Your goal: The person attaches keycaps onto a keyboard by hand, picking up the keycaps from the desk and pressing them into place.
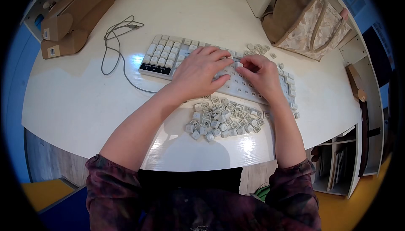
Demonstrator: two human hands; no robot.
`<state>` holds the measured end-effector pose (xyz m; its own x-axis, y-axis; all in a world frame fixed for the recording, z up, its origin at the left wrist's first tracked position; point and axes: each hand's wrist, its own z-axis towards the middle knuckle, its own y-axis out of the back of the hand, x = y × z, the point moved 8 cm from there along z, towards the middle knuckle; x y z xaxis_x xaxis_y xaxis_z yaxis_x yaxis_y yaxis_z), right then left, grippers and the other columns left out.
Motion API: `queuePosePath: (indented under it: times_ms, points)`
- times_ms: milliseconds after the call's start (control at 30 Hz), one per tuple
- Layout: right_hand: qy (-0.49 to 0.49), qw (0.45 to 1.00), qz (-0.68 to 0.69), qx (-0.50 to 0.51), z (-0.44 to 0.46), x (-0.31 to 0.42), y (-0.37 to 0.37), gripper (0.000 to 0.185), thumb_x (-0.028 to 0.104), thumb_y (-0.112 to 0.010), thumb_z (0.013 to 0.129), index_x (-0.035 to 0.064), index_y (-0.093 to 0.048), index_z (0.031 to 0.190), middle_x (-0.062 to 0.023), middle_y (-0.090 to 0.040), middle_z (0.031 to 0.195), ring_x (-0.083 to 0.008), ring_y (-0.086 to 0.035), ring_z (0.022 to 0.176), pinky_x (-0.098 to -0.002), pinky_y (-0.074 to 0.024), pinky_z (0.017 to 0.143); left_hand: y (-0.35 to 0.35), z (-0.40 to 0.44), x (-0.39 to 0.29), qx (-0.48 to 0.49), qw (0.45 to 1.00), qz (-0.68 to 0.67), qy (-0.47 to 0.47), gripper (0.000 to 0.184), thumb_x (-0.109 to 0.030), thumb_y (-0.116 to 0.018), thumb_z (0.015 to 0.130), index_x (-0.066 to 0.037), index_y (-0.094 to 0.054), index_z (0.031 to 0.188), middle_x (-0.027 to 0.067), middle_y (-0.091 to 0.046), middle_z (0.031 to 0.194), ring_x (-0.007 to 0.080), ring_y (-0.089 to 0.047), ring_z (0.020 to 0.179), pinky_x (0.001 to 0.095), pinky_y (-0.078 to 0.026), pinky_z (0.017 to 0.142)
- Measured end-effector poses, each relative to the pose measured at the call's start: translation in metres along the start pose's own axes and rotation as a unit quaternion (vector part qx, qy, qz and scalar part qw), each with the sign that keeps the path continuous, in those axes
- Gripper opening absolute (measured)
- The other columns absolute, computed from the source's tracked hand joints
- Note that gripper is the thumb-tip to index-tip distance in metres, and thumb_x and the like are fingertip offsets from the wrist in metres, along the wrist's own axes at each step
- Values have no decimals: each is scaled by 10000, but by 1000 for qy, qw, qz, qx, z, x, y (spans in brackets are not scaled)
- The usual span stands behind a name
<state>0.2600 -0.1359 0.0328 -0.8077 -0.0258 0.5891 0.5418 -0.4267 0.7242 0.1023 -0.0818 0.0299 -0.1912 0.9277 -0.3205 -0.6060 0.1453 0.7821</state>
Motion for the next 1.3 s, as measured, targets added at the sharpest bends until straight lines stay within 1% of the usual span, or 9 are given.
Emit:
queuePosePath:
  times_ms: [100,300,500,600,700,1000,1100,1200,1300]
  points:
    - [-16,999,43,25,1,-7,-1,239,144,-812,784,35,-740,985,-67,-705,831,-152,-648,708,-291,-535,672,-1,1,0,11,1000,-2,-4,340,-281,-658,903,-84,-689,1177,66,-603,1333,289,-503,1271,434,-395,1080]
    - [-75,991,102,-47,3,-15,10,219,93,-807,788,24,-743,987,-27,-690,775,-86,-598,690,-241,-509,655,1,3,3,24,999,-21,27,323,-258,-686,856,-78,-695,1125,61,-625,1278,285,-517,1241,422,-413,1057]
    - [-61,996,60,-33,0,-8,-6,204,167,-816,776,69,-756,944,-26,-710,761,-121,-640,664,-277,-519,640,2,5,1,33,998,-24,49,329,-241,-704,802,-78,-692,1088,66,-637,1204,280,-546,1141,414,-434,1002]
    - [-72,997,13,-16,0,-3,-7,190,210,-811,778,87,-759,913,-35,-714,757,-144,-654,661,-296,-518,628,4,6,-1,46,996,-20,67,375,-242,-695,801,-90,-688,1143,79,-632,1190,276,-544,1117,411,-432,986]
    - [-76,997,5,-17,0,-1,-6,184,219,-806,785,86,-761,904,-37,-709,741,-145,-651,654,-297,-512,619,5,4,-6,27,999,-5,36,420,-246,-683,809,-114,-679,1207,80,-621,1188,269,-530,1115,416,-420,988]
    - [-56,997,51,-5,1,-7,-6,180,202,-782,817,72,-771,941,-73,-718,771,-187,-664,668,-320,-526,642,2,3,-7,51,998,14,27,430,-273,-661,829,-130,-680,1234,67,-602,1218,264,-507,1130,423,-392,1009]
    - [0,1000,23,-13,3,4,-4,175,191,-775,824,57,-769,936,-97,-726,807,-209,-682,697,-330,-534,660,0,2,-6,46,998,22,27,438,-281,-653,835,-118,-676,1241,69,-596,1229,264,-499,1137,420,-389,1011]
    - [-17,1000,15,-13,4,3,-5,169,184,-775,822,50,-766,924,-108,-727,827,-230,-692,717,-336,-539,674,0,2,-7,52,998,30,32,443,-283,-649,842,-110,-671,1250,72,-591,1236,263,-491,1152,421,-385,1017]
    - [-29,999,25,-10,3,-1,-6,171,174,-779,820,43,-761,929,-101,-725,805,-202,-683,702,-323,-536,668,0,1,-8,48,998,36,25,450,-281,-646,848,-117,-661,1267,72,-589,1240,265,-489,1160,424,-382,1022]
